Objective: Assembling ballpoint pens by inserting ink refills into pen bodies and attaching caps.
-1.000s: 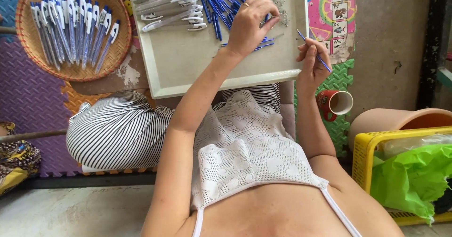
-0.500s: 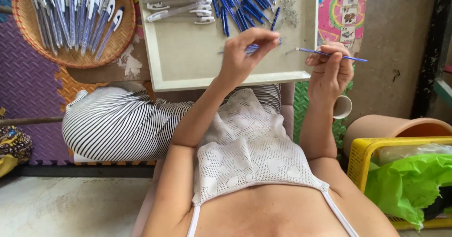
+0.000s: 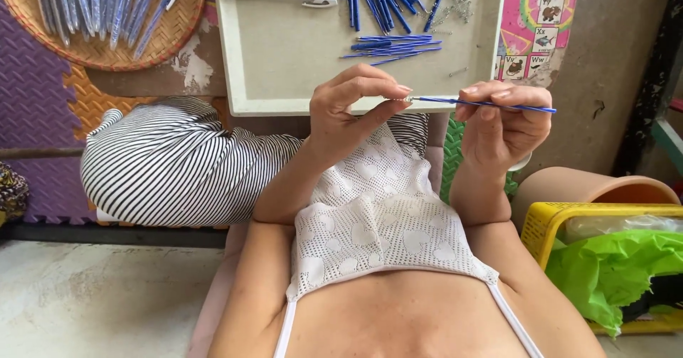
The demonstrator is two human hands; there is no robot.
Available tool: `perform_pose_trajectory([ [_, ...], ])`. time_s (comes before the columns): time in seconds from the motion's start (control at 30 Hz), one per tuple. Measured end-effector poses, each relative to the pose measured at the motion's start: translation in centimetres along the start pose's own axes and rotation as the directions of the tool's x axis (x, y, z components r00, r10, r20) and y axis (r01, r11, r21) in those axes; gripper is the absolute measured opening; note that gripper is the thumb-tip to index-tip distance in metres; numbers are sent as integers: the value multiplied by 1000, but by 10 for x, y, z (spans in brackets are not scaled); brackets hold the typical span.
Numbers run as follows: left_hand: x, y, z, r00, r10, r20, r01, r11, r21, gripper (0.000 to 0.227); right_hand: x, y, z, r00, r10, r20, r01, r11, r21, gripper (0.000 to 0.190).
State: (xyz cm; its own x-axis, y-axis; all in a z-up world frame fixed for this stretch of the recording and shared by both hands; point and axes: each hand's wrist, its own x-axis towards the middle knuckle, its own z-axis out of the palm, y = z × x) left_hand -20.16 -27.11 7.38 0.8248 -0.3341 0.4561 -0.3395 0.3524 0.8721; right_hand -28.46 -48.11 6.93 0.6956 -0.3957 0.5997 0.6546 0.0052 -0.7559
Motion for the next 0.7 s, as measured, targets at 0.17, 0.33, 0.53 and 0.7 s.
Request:
perform_pose_trajectory([
  [0.17,1,-3,2,1000,22,-6,-22,998,67,17,0,-1,-6,1000,-16,-7,16,1000,-5,21],
  [0.33,-3,-5,7,1000,18,-1,-18,997,76,18,-4,-3,2,999,53,-9,-53,998,-42,25],
  [0.53,-11,-14,16,997,70,15,-72,980,187,19,-23,7,12,959,284,1,-283,953,112,22],
  [0.7,-6,-28,6,991,134,21,-133,932,338,14,-54,46,-19,838,543,47,-526,782,334,14],
])
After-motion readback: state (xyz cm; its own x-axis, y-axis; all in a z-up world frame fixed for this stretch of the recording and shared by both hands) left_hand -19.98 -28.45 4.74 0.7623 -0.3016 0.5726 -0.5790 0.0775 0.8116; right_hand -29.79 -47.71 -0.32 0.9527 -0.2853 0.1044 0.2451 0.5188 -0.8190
